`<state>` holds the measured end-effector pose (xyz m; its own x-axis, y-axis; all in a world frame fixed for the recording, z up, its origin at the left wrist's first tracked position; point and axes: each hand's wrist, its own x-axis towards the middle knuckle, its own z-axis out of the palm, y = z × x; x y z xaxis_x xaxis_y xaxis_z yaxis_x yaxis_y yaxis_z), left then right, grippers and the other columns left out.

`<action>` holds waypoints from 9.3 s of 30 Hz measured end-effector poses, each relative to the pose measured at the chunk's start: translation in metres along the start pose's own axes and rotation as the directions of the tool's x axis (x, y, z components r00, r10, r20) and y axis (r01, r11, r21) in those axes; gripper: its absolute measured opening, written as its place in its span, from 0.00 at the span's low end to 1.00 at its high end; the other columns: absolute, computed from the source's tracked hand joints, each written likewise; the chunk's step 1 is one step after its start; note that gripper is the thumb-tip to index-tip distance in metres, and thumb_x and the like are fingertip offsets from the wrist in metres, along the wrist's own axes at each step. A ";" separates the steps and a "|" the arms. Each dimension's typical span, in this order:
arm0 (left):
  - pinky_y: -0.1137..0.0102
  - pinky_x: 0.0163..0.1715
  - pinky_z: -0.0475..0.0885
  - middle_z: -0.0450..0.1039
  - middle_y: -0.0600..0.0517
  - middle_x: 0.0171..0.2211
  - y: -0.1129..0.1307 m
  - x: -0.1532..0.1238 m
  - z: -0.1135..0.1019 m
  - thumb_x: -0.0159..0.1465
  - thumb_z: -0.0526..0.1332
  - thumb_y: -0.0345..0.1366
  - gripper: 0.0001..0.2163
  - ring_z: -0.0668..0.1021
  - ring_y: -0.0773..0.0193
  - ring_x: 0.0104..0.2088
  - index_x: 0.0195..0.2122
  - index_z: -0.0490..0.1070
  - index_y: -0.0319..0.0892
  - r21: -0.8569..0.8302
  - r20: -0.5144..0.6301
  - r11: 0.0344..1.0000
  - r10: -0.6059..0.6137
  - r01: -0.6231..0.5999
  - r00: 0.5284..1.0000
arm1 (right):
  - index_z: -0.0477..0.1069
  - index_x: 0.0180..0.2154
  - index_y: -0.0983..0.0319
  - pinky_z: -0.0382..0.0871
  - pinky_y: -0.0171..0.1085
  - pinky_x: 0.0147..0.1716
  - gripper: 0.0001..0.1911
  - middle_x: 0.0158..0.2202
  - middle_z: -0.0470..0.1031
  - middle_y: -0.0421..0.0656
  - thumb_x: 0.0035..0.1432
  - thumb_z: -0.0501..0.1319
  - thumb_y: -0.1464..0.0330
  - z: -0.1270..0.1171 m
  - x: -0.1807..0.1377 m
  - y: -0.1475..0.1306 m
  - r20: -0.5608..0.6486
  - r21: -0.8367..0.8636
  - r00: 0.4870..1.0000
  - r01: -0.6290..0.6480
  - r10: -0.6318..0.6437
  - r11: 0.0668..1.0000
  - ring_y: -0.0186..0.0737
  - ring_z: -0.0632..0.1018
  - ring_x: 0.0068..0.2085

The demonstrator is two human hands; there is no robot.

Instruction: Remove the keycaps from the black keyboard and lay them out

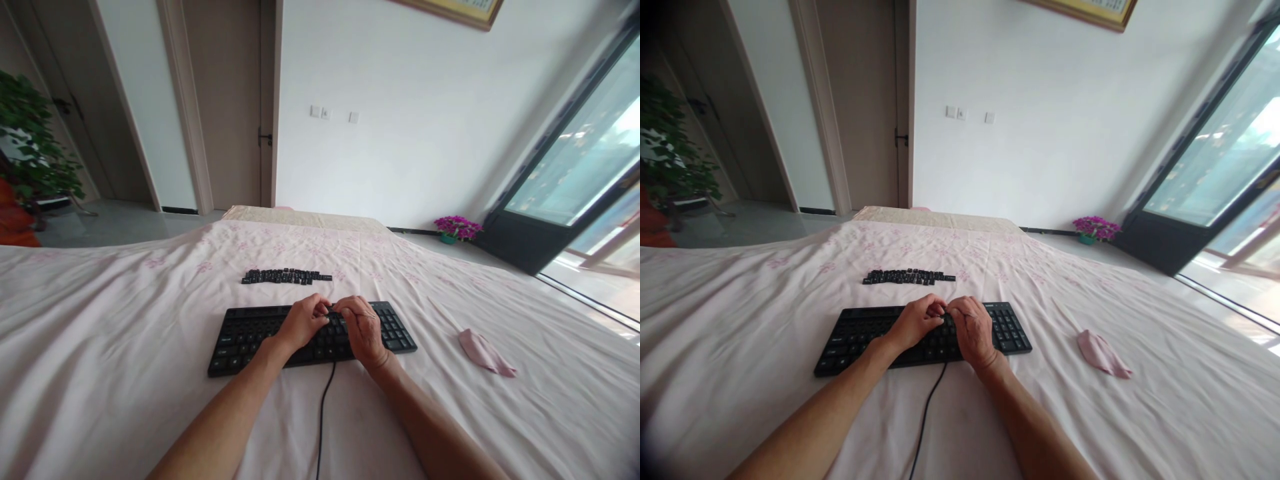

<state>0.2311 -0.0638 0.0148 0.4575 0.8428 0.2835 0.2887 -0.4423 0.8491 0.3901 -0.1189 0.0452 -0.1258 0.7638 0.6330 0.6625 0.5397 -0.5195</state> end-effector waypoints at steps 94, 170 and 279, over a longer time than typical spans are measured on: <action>0.71 0.41 0.69 0.75 0.53 0.38 -0.003 -0.001 -0.008 0.58 0.53 0.24 0.12 0.75 0.66 0.38 0.37 0.74 0.43 0.168 -0.281 0.983 -0.023 0.073 0.959 | 0.76 0.34 0.61 0.67 0.37 0.42 0.15 0.33 0.76 0.43 0.64 0.54 0.62 -0.011 0.017 0.020 0.249 0.213 0.968 -0.038 -0.017 0.976 0.39 0.76 0.38; 0.62 0.45 0.62 0.73 0.49 0.36 0.006 0.001 0.011 0.56 0.61 0.29 0.08 0.72 0.55 0.42 0.37 0.72 0.44 0.474 -0.266 0.875 0.037 0.097 0.963 | 0.76 0.34 0.56 0.57 0.33 0.28 0.07 0.31 0.78 0.40 0.53 0.63 0.63 0.027 0.083 0.066 0.200 -0.461 0.891 -0.282 0.409 0.841 0.38 0.75 0.33; 0.66 0.43 0.64 0.76 0.50 0.33 0.034 0.001 0.034 0.64 0.56 0.41 0.10 0.74 0.59 0.41 0.33 0.75 0.45 0.486 0.030 0.868 0.102 -0.104 0.994 | 0.69 0.29 0.60 0.68 0.35 0.36 0.12 0.27 0.72 0.41 0.62 0.52 0.64 -0.011 -0.014 0.029 0.113 0.086 0.987 -0.124 0.114 0.989 0.38 0.74 0.31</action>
<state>0.2698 -0.0880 0.0291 0.5096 0.7837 0.3551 0.6122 -0.6203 0.4904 0.4195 -0.1184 0.0275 -0.1325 0.8555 0.5006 0.6072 0.4693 -0.6412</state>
